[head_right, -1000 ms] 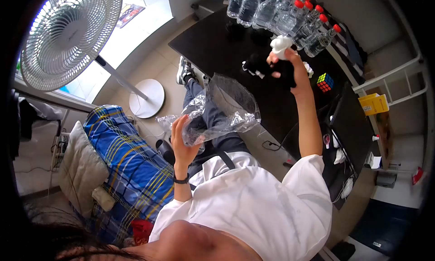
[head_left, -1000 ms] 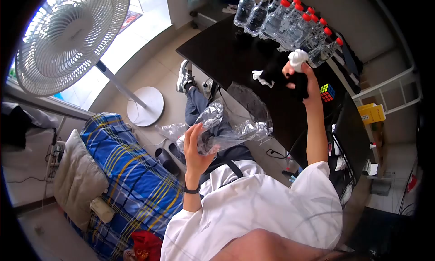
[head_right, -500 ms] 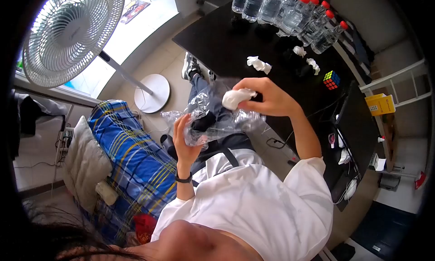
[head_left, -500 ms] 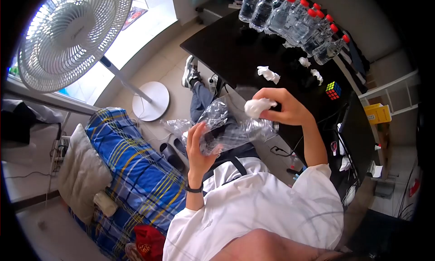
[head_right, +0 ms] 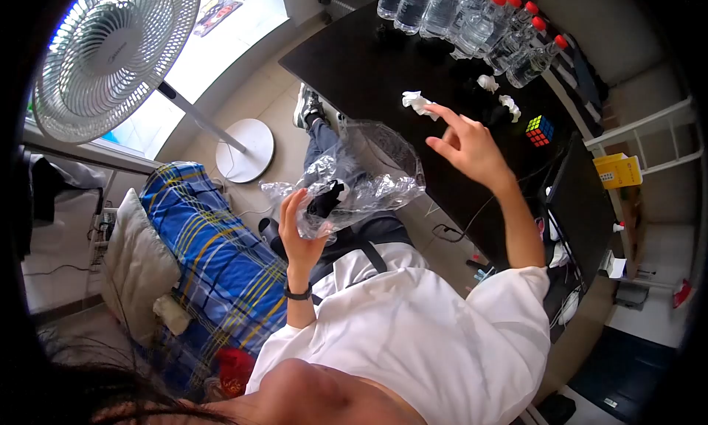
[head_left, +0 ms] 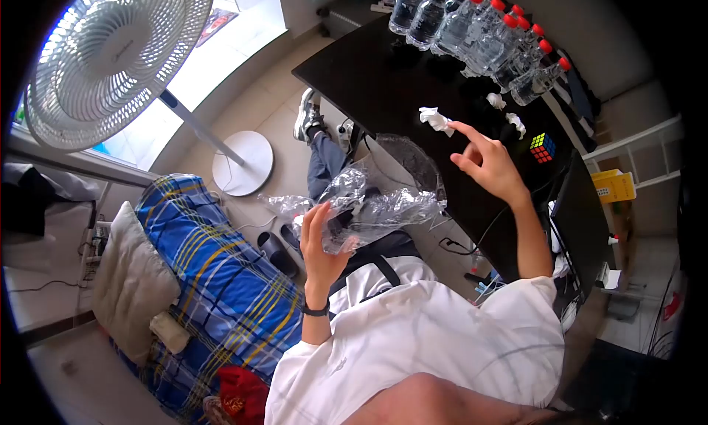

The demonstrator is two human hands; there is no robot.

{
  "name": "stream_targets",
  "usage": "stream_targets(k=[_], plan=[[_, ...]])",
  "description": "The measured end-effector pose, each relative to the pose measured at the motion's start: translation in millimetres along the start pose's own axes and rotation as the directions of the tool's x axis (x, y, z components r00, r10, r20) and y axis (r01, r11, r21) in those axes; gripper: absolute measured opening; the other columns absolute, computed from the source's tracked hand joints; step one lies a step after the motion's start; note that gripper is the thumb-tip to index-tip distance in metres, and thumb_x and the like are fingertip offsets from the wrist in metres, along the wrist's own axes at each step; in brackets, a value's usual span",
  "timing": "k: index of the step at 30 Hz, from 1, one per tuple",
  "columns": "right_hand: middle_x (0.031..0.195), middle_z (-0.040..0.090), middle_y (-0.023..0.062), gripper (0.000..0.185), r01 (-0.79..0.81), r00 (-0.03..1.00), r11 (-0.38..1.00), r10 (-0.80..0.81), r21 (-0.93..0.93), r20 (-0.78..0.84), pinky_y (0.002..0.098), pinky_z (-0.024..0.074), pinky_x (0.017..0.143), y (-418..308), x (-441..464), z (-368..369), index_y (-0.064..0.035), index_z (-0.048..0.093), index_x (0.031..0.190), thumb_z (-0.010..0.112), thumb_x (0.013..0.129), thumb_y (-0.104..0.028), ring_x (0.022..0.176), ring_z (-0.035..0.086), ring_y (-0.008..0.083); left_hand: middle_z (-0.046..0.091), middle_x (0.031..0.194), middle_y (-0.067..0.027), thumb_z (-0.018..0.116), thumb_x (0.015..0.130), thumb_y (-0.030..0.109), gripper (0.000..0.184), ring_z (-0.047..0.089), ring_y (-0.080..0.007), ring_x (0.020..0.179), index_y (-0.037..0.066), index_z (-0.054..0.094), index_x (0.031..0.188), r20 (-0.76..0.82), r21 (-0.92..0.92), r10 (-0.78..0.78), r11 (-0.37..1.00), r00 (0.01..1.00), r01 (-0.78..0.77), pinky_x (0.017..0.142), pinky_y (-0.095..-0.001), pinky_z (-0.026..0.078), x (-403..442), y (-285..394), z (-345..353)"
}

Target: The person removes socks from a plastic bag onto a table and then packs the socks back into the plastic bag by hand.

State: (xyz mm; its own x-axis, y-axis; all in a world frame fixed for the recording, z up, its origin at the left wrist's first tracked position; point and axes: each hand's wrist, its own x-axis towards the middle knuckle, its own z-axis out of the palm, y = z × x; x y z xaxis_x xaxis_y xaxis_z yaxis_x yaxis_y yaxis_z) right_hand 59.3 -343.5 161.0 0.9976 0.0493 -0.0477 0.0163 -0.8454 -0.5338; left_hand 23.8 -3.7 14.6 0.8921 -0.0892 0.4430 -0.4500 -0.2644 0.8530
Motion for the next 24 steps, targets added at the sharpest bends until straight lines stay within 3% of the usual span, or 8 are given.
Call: stream_targets(k=[7,11,17,19,20,21,22,24], plan=[[0.077,0.074,0.0117,0.108,-0.257,0.662,0.964,0.233,-0.076,0.713,0.0316,0.0588,0.071,84.5,6.3,-18.5,-0.0276,-0.007,0.163,0.073,0.091,-0.024,0.065,0.071,0.0174,0.061,0.130,-0.0177,0.087,0.072,0.016,0.071,0.062,-0.0334,0.118,-0.001,0.057,0.134,0.012,0.006,-0.015,1.000,1.000,0.015,0.100,-0.0414,0.051,-3.6,-10.6,0.5],[0.081,0.070,0.0157,0.119,-0.358,0.498,0.933,0.233,-0.046,0.835,0.0316,0.0577,0.067,84.3,9.6,-13.4,-0.0248,-0.033,0.154,0.070,0.095,-0.036,0.066,0.067,0.0191,0.061,0.130,-0.0175,0.086,0.075,0.019,0.070,0.061,-0.0329,0.120,0.000,0.056,0.135,0.008,-0.016,-0.027,0.999,1.000,0.027,0.100,-0.0413,0.051,-6.1,-10.8,1.2],[0.078,0.069,0.0155,0.113,-0.183,0.531,0.943,0.332,-0.277,0.780,0.0308,0.0548,0.063,74.2,8.4,-15.7,-0.0226,-0.034,0.153,0.065,0.099,-0.027,0.064,0.066,0.0194,0.060,0.130,-0.0165,0.083,0.077,0.017,0.067,0.066,-0.0300,0.110,-0.002,0.055,0.135,-0.027,-0.016,0.004,1.000,1.000,-0.005,0.095,-0.0375,0.051,-6.7,-17.5,5.1],[0.076,0.068,0.0103,0.105,-0.423,0.397,0.906,0.178,0.007,0.900,0.0298,0.0552,0.063,87.5,20.7,-21.8,-0.0200,-0.030,0.156,0.059,0.101,-0.017,0.065,0.067,0.0164,0.062,0.124,-0.0169,0.087,0.074,0.026,0.068,0.062,-0.0350,0.113,0.001,0.060,0.132,-0.064,-0.063,-0.071,0.996,0.995,0.067,0.101,-0.0426,0.048,-6.5,-13.9,8.1],[0.076,0.068,0.0089,0.079,-0.420,0.447,0.897,0.070,0.140,0.892,0.0294,0.0554,0.065,66.6,30.1,-22.7,-0.0110,0.006,0.164,0.056,0.102,-0.014,0.066,0.068,0.0156,0.061,0.124,-0.0173,0.087,0.074,0.027,0.068,0.061,-0.0348,0.114,0.001,0.060,0.132,-0.057,-0.065,-0.053,0.997,0.997,0.049,0.099,-0.0426,0.049,-7.1,-15.1,6.2],[0.078,0.069,0.0075,0.048,-0.263,0.531,0.934,-0.069,0.242,0.845,0.0287,0.0554,0.069,43.0,40.8,-20.5,-0.0028,0.048,0.148,0.057,0.102,-0.015,0.072,0.068,0.0141,0.061,0.123,-0.0178,0.088,0.074,0.026,0.069,0.062,-0.0352,0.113,0.001,0.060,0.131,-0.049,-0.029,-0.013,1.000,0.999,0.012,0.096,-0.0423,0.050,-7.9,-16.1,3.7],[0.083,0.070,0.0071,0.032,-0.097,0.705,0.922,-0.203,0.376,0.680,0.0280,0.0550,0.076,-12.9,36.8,-20.5,-0.0008,0.064,0.130,0.059,0.101,-0.014,0.079,0.069,0.0130,0.062,0.123,-0.0178,0.087,0.074,0.025,0.069,0.062,-0.0356,0.113,0.001,0.059,0.132,-0.054,-0.043,-0.029,0.999,0.998,0.027,0.098,-0.0432,0.049,-8.5,-14.8,2.2],[0.096,0.073,0.0075,0.028,0.405,0.744,0.761,-0.596,0.507,0.301,0.0288,0.0542,0.081,-95.1,29.0,-21.9,-0.0018,0.068,0.123,0.067,0.095,-0.008,0.084,0.069,0.0147,0.063,0.125,-0.0173,0.085,0.075,0.021,0.067,0.063,-0.0333,0.112,0.000,0.059,0.133,-0.038,0.032,-0.018,0.999,0.999,0.019,0.100,-0.0418,0.049,-14.2,-11.6,-6.3]])
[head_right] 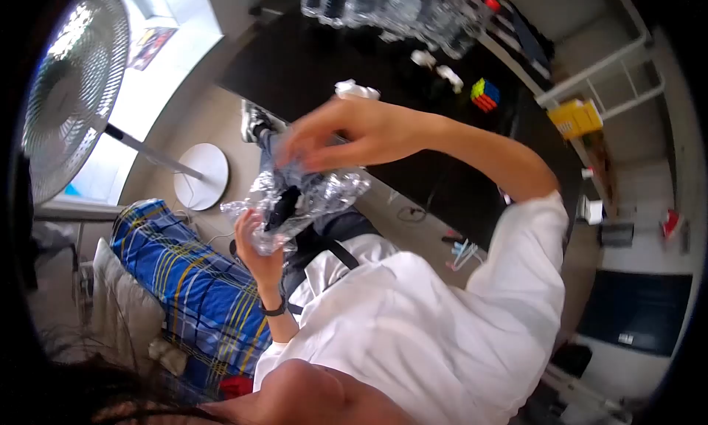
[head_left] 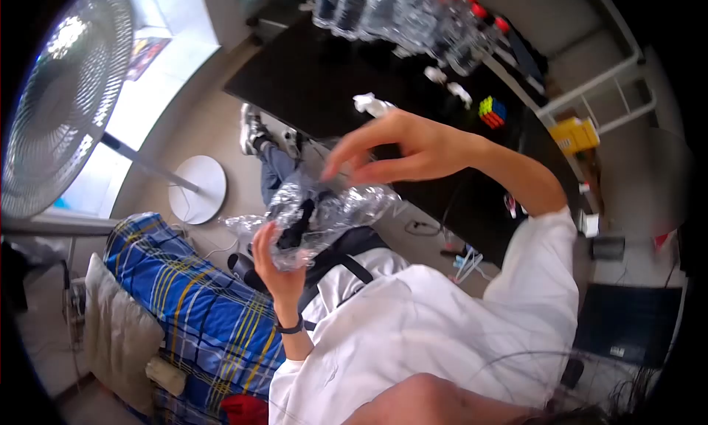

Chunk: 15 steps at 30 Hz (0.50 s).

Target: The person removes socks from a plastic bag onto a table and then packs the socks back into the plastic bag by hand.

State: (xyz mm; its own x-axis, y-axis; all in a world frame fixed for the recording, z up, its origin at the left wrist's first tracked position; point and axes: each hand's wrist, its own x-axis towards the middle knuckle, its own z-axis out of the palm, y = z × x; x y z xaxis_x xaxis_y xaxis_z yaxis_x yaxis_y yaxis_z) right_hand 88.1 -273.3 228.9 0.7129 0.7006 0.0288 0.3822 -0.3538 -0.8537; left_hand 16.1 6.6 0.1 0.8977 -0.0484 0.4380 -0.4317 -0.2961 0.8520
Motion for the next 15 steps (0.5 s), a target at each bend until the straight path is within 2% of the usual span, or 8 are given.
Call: stream_targets(k=[1,2,3,4,5,8,15], plan=[[0.097,0.074,0.0091,0.024,0.209,0.977,0.974,-0.205,0.084,-0.057,0.0310,0.0541,0.077,-13.1,14.0,13.8,-0.0032,0.072,0.116,0.070,0.092,-0.006,0.086,0.071,0.0193,0.063,0.126,-0.0168,0.083,0.076,0.018,0.064,0.065,-0.0306,0.111,0.000,0.058,0.133,0.021,0.073,0.050,0.996,0.999,-0.051,0.100,-0.0395,0.049,-0.5,-1.9,-2.3],[0.085,0.074,0.0087,0.018,0.311,0.950,0.932,-0.296,0.186,-0.104,0.0306,0.0541,0.073,-41.5,27.7,28.3,-0.0021,0.074,0.102,0.069,0.096,-0.018,0.077,0.070,0.0164,0.065,0.127,-0.0154,0.082,0.076,0.013,0.059,0.064,-0.0285,0.112,-0.002,0.060,0.130,-0.017,0.039,-0.116,0.992,0.993,0.117,0.103,-0.0392,0.047,-20.5,-16.7,-1.3],[0.079,0.073,0.0098,0.020,0.479,0.877,0.847,-0.469,0.232,-0.101,0.0302,0.0544,0.071,-54.4,43.5,43.4,-0.0023,0.075,0.095,0.069,0.096,-0.022,0.070,0.069,0.0161,0.066,0.124,-0.0150,0.077,0.082,0.004,0.050,0.066,-0.0220,0.108,-0.005,0.061,0.128,0.097,0.083,-0.087,0.993,0.992,0.079,0.099,-0.0340,0.051,-15.9,1.2,-7.6],[0.075,0.071,0.0095,0.025,0.620,0.784,0.747,-0.599,0.240,-0.161,0.0303,0.0539,0.069,-69.1,57.6,59.6,-0.0024,0.075,0.091,0.069,0.097,-0.026,0.066,0.067,0.0152,0.066,0.125,-0.0152,0.077,0.082,0.005,0.050,0.066,-0.0226,0.109,-0.005,0.061,0.129,0.106,0.072,-0.059,0.996,0.993,0.052,0.099,-0.0345,0.051,-14.6,2.8,-6.1],[0.075,0.071,0.0095,0.025,0.683,0.725,0.668,-0.668,0.295,-0.168,0.0304,0.0539,0.069,-77.9,67.5,72.5,-0.0024,0.075,0.092,0.069,0.097,-0.026,0.066,0.067,0.0154,0.066,0.125,-0.0155,0.077,0.083,0.006,0.050,0.065,-0.0231,0.109,-0.005,0.061,0.129,0.100,0.047,-0.048,0.998,0.994,0.043,0.099,-0.0351,0.051,-17.9,-1.6,-3.6],[0.077,0.071,0.0096,0.024,0.713,0.670,0.548,-0.717,0.438,-0.193,0.0307,0.0538,0.069,-90.0,79.8,94.6,-0.0025,0.075,0.093,0.070,0.096,-0.026,0.068,0.067,0.0161,0.065,0.126,-0.0162,0.076,0.083,0.009,0.052,0.064,-0.0248,0.111,-0.005,0.060,0.130,0.089,0.009,-0.015,1.000,0.996,0.014,0.099,-0.0367,0.050,-15.9,-7.0,-4.4],[0.080,0.071,0.0098,0.024,0.710,0.628,0.432,-0.745,0.556,-0.224,0.0315,0.0538,0.071,-89.8,75.6,104.0,-0.0028,0.075,0.095,0.071,0.095,-0.026,0.071,0.067,0.0175,0.063,0.129,-0.0179,0.076,0.084,0.015,0.056,0.062,-0.0287,0.114,-0.004,0.058,0.133,0.077,-0.006,0.021,1.000,0.997,-0.020,0.101,-0.0405,0.049,-15.9,-5.4,-7.9]])
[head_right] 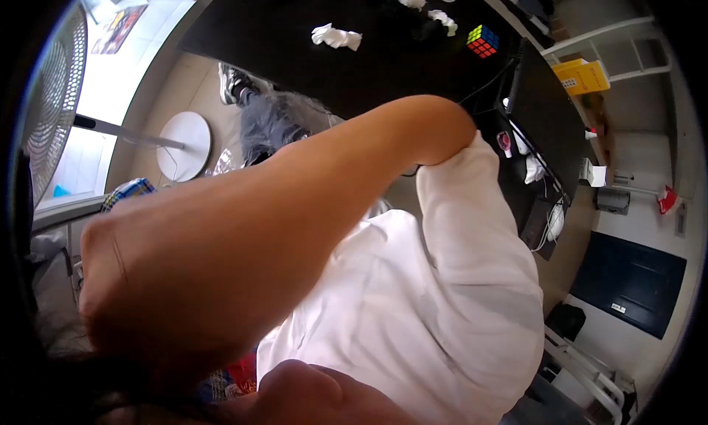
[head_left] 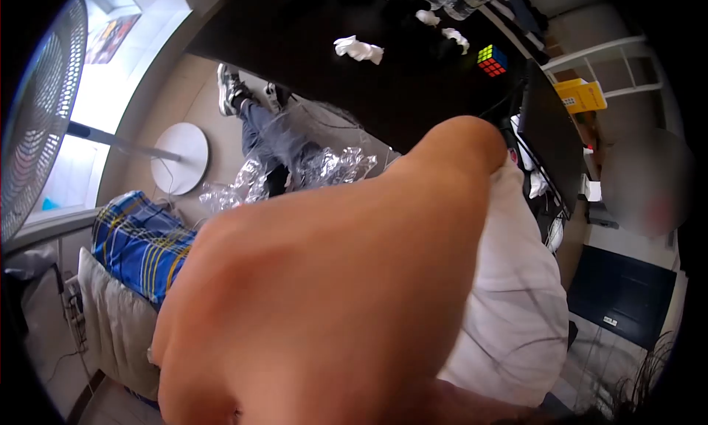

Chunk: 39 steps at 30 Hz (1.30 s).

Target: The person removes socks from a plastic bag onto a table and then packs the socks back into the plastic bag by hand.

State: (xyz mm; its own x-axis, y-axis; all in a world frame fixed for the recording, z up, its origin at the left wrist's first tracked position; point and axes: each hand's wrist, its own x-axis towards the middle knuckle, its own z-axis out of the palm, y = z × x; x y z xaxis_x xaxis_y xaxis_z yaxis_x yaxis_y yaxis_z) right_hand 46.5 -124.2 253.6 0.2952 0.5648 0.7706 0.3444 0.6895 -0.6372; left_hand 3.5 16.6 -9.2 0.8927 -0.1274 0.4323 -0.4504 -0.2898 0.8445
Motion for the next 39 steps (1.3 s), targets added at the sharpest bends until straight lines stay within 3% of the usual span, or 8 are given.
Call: stream_targets(k=[20,28,30,32,37,39], plan=[[0.090,0.072,0.0103,0.026,0.034,0.998,0.993,-0.027,0.115,-0.058,0.0336,0.0537,0.075,0.2,0.1,-0.7,-0.0035,0.074,0.101,0.075,0.091,-0.027,0.081,0.067,0.0216,0.056,0.137,-0.0227,0.074,0.088,0.034,0.069,0.055,-0.0398,0.124,-0.003,0.052,0.141,0.021,-0.022,-0.013,1.000,1.000,0.013,0.104,-0.0514,0.045,-0.6,-9.5,8.6],[0.094,0.072,0.0106,0.028,0.100,0.995,0.967,-0.092,0.234,-0.042,0.0345,0.0537,0.077,-7.7,3.8,-2.6,-0.0038,0.073,0.104,0.076,0.089,-0.027,0.085,0.067,0.0233,0.054,0.140,-0.0246,0.073,0.089,0.041,0.074,0.052,-0.0443,0.128,-0.002,0.049,0.144,-0.056,0.000,0.043,0.999,0.998,-0.043,0.105,-0.0558,0.044,-12.8,-3.7,-7.5],[0.095,0.072,0.0106,0.028,0.094,0.995,0.967,-0.088,0.235,-0.036,0.0347,0.0536,0.077,-11.5,2.7,-1.6,-0.0039,0.073,0.104,0.077,0.089,-0.027,0.086,0.067,0.0237,0.053,0.140,-0.0251,0.073,0.089,0.043,0.076,0.051,-0.0454,0.129,-0.002,0.049,0.145,-0.077,0.005,0.029,1.000,0.997,-0.029,0.105,-0.0569,0.044,-11.9,-4.2,-5.9],[0.096,0.072,0.0107,0.029,0.077,0.997,0.974,-0.072,0.215,-0.032,0.0349,0.0536,0.077,-16.5,-2.6,-4.3,-0.0039,0.073,0.105,0.077,0.088,-0.028,0.087,0.067,0.0241,0.056,0.138,-0.0240,0.070,0.091,0.048,0.074,0.052,-0.0438,0.130,0.000,0.052,0.143,-0.083,-0.014,-0.079,0.997,0.993,0.078,0.102,-0.0577,0.045,-6.1,3.5,5.9],[0.099,0.072,0.0108,0.031,0.059,0.998,0.984,-0.061,0.171,0.007,0.0355,0.0536,0.078,-21.4,-16.3,-8.8,-0.0041,0.073,0.107,0.078,0.087,-0.028,0.090,0.067,0.0252,0.058,0.132,-0.0209,0.080,0.081,0.033,0.070,0.060,-0.0356,0.117,-0.002,0.055,0.136,-0.041,-0.030,0.035,0.999,0.999,-0.036,0.100,-0.0452,0.049,-2.3,-22.7,6.3],[0.100,0.072,0.0108,0.032,0.056,0.998,0.984,-0.058,0.169,0.009,0.0357,0.0536,0.079,-15.1,-16.2,-4.3,-0.0042,0.073,0.107,0.079,0.087,-0.028,0.090,0.068,0.0256,0.060,0.129,-0.0208,0.083,0.079,0.029,0.068,0.062,-0.0333,0.112,-0.002,0.056,0.134,-0.059,-0.052,-0.041,0.998,0.997,0.038,0.095,-0.0407,0.053,5.4,-1.0,21.1]])
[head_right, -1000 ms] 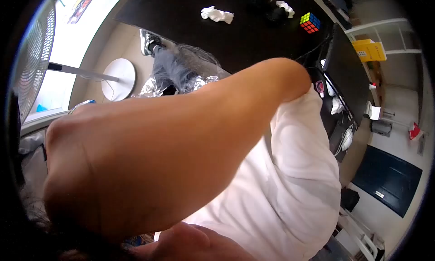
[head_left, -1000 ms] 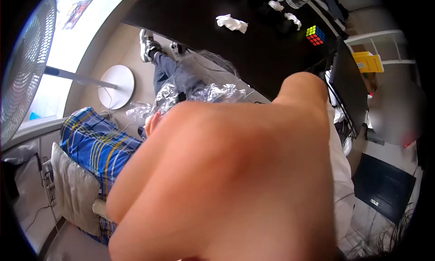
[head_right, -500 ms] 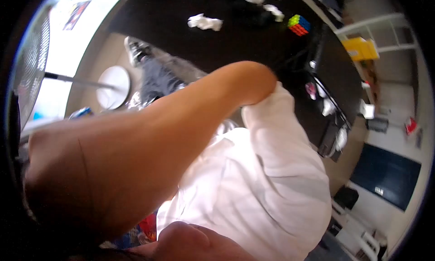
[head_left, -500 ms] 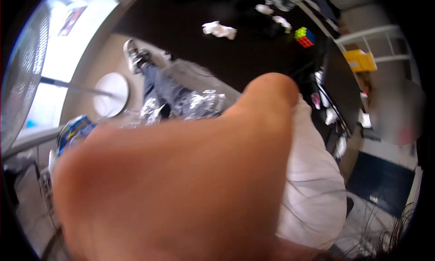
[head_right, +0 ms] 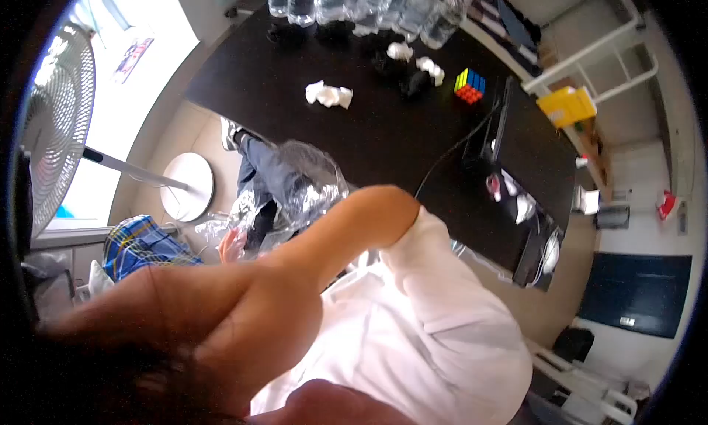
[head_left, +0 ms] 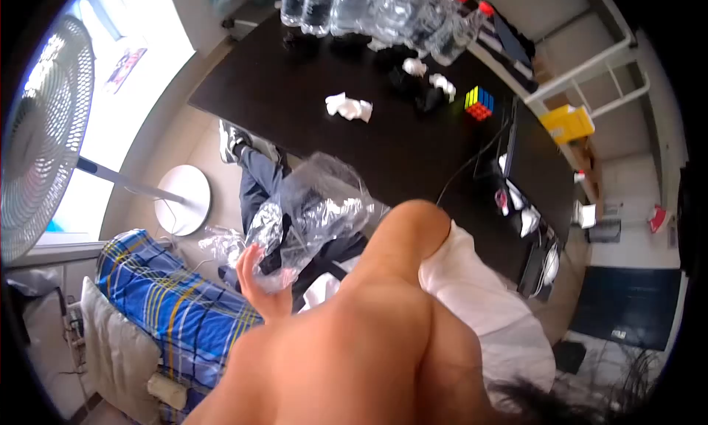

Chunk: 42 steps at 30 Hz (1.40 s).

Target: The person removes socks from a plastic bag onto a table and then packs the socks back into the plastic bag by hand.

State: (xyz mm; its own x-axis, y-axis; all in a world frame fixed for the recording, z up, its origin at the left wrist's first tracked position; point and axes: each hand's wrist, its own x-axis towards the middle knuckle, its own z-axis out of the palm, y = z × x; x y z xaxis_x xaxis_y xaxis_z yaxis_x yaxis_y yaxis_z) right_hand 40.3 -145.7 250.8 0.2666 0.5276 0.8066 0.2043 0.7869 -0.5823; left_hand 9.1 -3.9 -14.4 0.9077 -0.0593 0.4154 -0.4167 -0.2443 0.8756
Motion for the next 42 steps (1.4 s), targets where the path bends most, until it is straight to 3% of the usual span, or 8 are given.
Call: stream_targets(k=[9,16,17,19,22,27,34,42], plan=[[0.104,0.073,0.0111,0.035,0.044,0.999,0.994,-0.045,0.100,0.005,0.0366,0.0535,0.081,28.0,27.8,20.6,-0.0045,0.072,0.110,0.080,0.085,-0.028,0.095,0.068,0.0274,0.064,0.123,-0.0203,0.081,0.080,0.028,0.062,0.062,-0.0349,0.112,-0.003,0.059,0.129,-0.109,-0.065,-0.161,0.986,0.981,0.154,0.098,-0.0444,0.050,-40.4,-66.6,-8.8],[0.108,0.073,0.0113,0.038,-0.245,0.967,0.956,0.229,-0.163,-0.110,0.0374,0.0535,0.082,21.3,-6.1,-17.5,-0.0048,0.072,0.112,0.082,0.084,-0.028,0.098,0.068,0.0289,0.064,0.127,-0.0203,0.079,0.078,0.023,0.058,0.059,-0.0376,0.119,-0.001,0.059,0.127,-0.079,0.368,0.266,0.904,0.961,-0.220,0.104,-0.0459,0.045,-17.7,-30.0,-21.5],[0.108,0.073,0.0113,0.039,-0.329,0.942,0.866,0.271,-0.376,-0.199,0.0375,0.0535,0.082,4.3,-17.6,-36.3,-0.0048,0.072,0.113,0.082,0.084,-0.028,0.099,0.068,0.0291,0.064,0.128,-0.0199,0.079,0.079,0.024,0.058,0.058,-0.0380,0.120,-0.001,0.059,0.128,-0.100,0.230,0.129,0.968,0.987,-0.103,0.104,-0.0460,0.045,-14.5,-10.9,-25.2],[0.117,0.071,0.0096,0.047,-0.354,0.908,-0.131,0.191,-0.926,-0.374,0.0378,0.0518,0.093,-45.8,-60.0,-85.0,-0.0097,0.074,0.115,0.086,0.074,-0.029,0.110,0.065,0.0286,0.063,0.130,-0.0182,0.081,0.080,0.028,0.062,0.057,-0.0374,0.122,0.000,0.058,0.130,-0.125,0.077,-0.030,0.996,0.992,0.040,0.104,-0.0455,0.045,-14.9,3.4,-26.2],[0.132,0.063,0.0148,0.049,-0.461,0.858,-0.707,-0.201,-0.536,-0.473,0.0443,0.0444,0.104,-120.0,-175.6,-169.7,-0.0149,0.071,0.121,0.085,0.076,-0.031,0.125,0.056,0.0344,0.058,0.135,-0.0168,0.078,0.075,0.012,0.061,0.059,-0.0305,0.120,0.000,0.055,0.131,-0.113,0.140,-0.053,0.988,0.992,0.069,0.100,-0.0404,0.047,-12.3,6.8,-34.0],[0.137,0.058,0.0162,0.087,-0.722,0.585,-0.569,-0.197,-0.395,-0.787,0.0480,0.0455,0.102,-162.9,-333.2,-210.0,-0.0227,0.044,0.152,0.081,0.078,-0.051,0.123,0.059,0.0365,0.062,0.128,-0.0175,0.085,0.076,0.021,0.066,0.062,-0.0344,0.114,0.000,0.057,0.132,-0.081,0.123,0.046,0.992,0.996,-0.036,0.098,-0.0420,0.051,-3.9,1.3,-24.6],[0.117,0.067,0.0027,0.051,-0.600,0.501,-0.800,-0.360,-0.016,-0.787,0.0465,0.0538,0.083,-116.5,-336.2,-177.6,-0.0225,0.067,0.130,0.076,0.085,-0.044,0.106,0.063,0.0328,0.062,0.126,-0.0174,0.084,0.073,0.009,0.065,0.061,-0.0359,0.115,0.001,0.057,0.132,-0.065,0.051,0.016,0.999,0.998,-0.013,0.097,-0.0421,0.053,6.9,12.2,-23.4],[0.098,0.072,0.0142,0.044,-0.738,0.651,-0.304,-0.086,-0.602,-0.755,0.0359,0.0535,0.084,-132.5,-210.5,-95.0,0.0009,0.071,0.116,0.084,0.080,-0.022,0.090,0.070,0.0318,0.059,0.130,-0.0180,0.084,0.074,0.009,0.067,0.061,-0.0328,0.116,-0.001,0.057,0.134,-0.036,0.032,0.008,0.999,0.999,-0.007,0.097,-0.0405,0.054,10.2,26.9,-14.2]])
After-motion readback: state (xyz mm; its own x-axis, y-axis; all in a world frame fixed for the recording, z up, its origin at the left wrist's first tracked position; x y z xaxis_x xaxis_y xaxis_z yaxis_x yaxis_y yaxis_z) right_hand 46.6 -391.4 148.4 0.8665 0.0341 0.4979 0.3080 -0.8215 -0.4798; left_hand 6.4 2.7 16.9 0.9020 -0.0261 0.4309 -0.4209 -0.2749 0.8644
